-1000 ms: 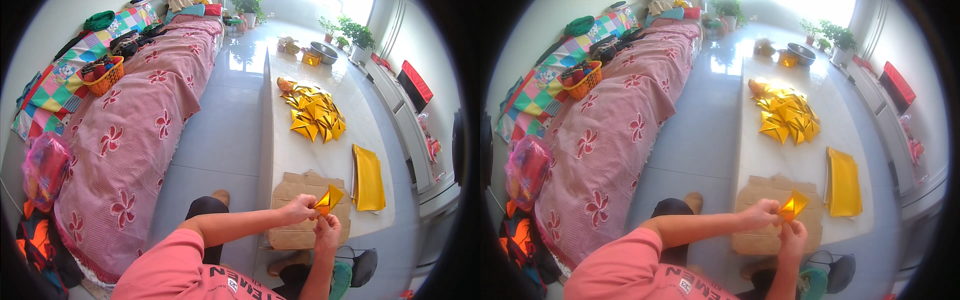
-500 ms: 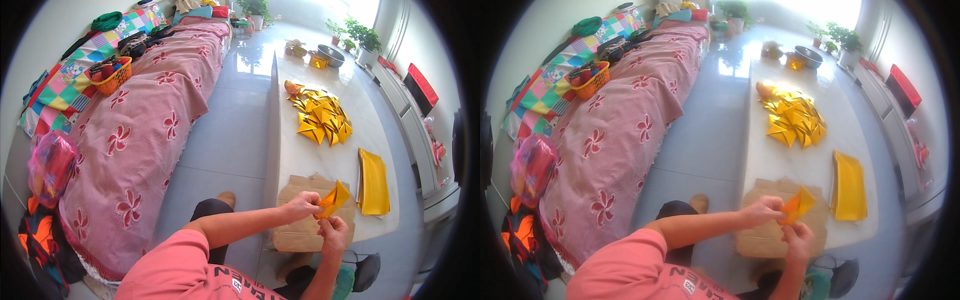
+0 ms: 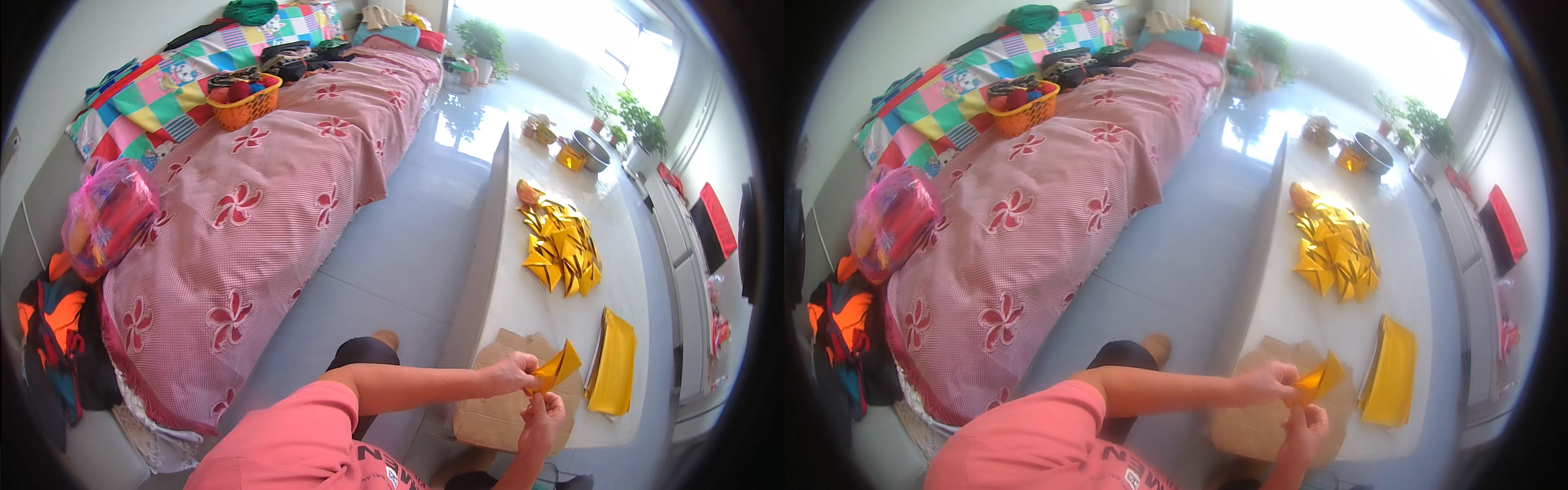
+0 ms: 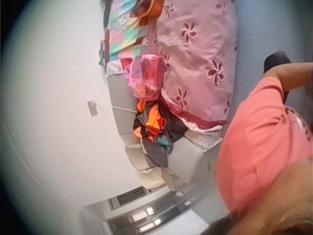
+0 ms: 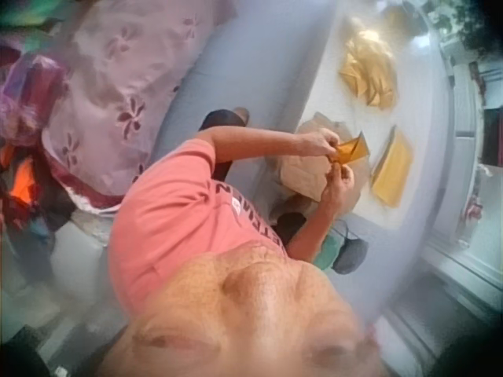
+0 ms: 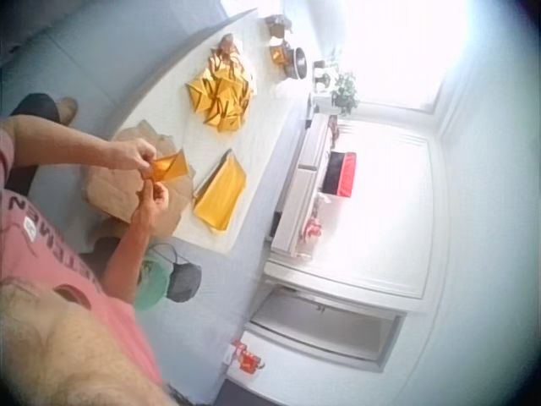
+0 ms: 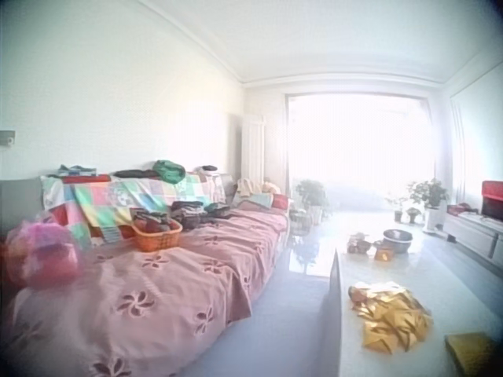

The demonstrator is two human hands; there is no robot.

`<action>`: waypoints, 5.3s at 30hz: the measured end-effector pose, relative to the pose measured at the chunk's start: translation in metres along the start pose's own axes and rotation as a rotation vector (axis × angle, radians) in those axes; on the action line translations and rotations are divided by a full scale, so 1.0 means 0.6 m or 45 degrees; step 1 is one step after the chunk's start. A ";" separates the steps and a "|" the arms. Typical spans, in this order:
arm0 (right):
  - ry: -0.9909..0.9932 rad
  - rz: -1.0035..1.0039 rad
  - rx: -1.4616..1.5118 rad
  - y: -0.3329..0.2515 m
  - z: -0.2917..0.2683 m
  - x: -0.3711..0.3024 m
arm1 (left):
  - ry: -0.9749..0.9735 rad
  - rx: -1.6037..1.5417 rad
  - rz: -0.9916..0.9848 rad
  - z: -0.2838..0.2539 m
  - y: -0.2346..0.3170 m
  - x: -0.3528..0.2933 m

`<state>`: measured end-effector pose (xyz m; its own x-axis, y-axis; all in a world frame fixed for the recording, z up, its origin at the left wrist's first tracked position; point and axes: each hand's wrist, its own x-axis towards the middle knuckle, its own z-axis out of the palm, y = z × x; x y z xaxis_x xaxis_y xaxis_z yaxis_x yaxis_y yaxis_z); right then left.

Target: The person folds yellow paper sheets into triangular shapes by hand, pressing the creases and placing the finished pieces on a table. The person repeats the folding process with multiple sheets.

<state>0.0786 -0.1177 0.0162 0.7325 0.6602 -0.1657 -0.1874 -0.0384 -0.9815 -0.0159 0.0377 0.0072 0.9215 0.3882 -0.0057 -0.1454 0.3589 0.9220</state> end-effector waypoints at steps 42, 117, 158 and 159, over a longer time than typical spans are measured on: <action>0.047 -0.087 0.080 -0.002 0.041 0.000 | 0.312 0.538 0.245 -0.003 -0.005 0.028; -0.359 -0.039 0.251 0.072 -0.005 0.061 | 0.367 0.623 0.096 -0.007 0.000 0.016; -0.301 0.112 0.305 0.077 -0.034 0.056 | 0.236 0.670 0.036 -0.012 0.031 -0.006; -0.286 0.130 0.362 0.067 -0.013 0.045 | 0.284 0.641 0.054 -0.010 0.014 0.002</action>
<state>0.0958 -0.1072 -0.0285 0.5449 0.8130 -0.2053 -0.4496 0.0766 -0.8899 -0.0179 0.0460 0.0125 0.8122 0.5834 0.0037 0.0598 -0.0896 0.9942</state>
